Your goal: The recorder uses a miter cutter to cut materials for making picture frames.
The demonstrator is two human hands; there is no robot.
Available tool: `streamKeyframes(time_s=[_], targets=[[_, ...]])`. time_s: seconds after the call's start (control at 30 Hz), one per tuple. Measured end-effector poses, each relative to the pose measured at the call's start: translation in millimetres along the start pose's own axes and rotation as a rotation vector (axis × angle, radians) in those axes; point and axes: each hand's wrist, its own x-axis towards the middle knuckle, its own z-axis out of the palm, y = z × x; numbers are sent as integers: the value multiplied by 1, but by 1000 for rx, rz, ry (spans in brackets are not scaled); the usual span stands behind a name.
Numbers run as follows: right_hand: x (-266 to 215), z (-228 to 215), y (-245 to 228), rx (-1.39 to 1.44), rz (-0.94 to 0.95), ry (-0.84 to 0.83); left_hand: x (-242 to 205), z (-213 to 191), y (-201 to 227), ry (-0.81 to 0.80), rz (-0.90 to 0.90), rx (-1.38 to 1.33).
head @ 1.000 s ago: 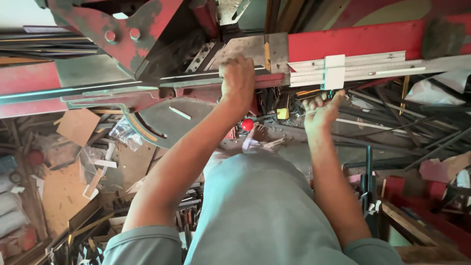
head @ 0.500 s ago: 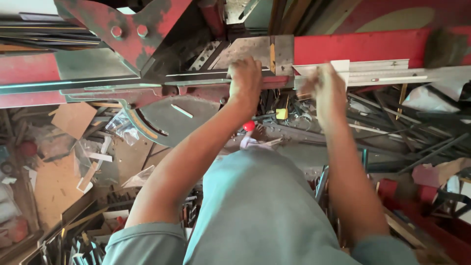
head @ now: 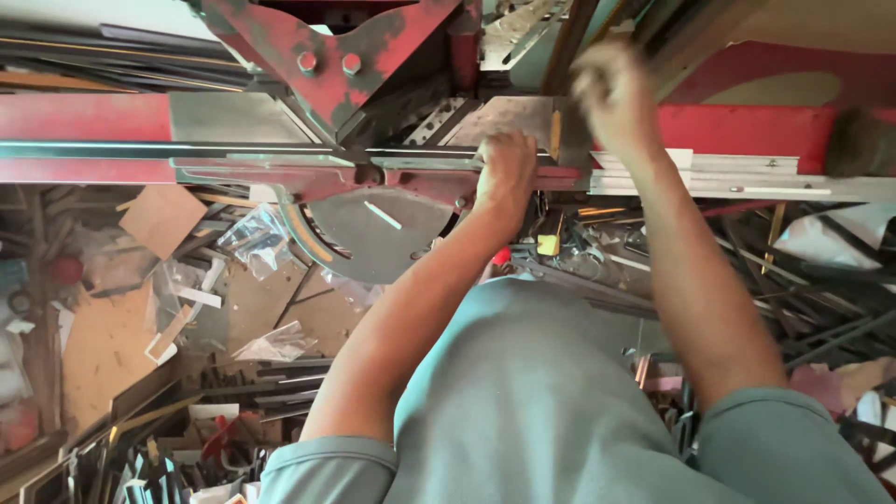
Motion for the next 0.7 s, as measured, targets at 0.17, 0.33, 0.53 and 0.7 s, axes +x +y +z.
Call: streamKeyframes(time_s=[0.17,0.33,0.53,0.7], targets=[[-4,11,24,-130,244,-683,9,22,6,60,18,-60],[-7,15,64,-249,129,-758,0,2,-7,184,138,-170],[13,-13,21,-417,266,-840,-9,-34,-18,-55,-6,245],[17,-4,25,-310,114,-862,0,-3,-14,-147,62,144]])
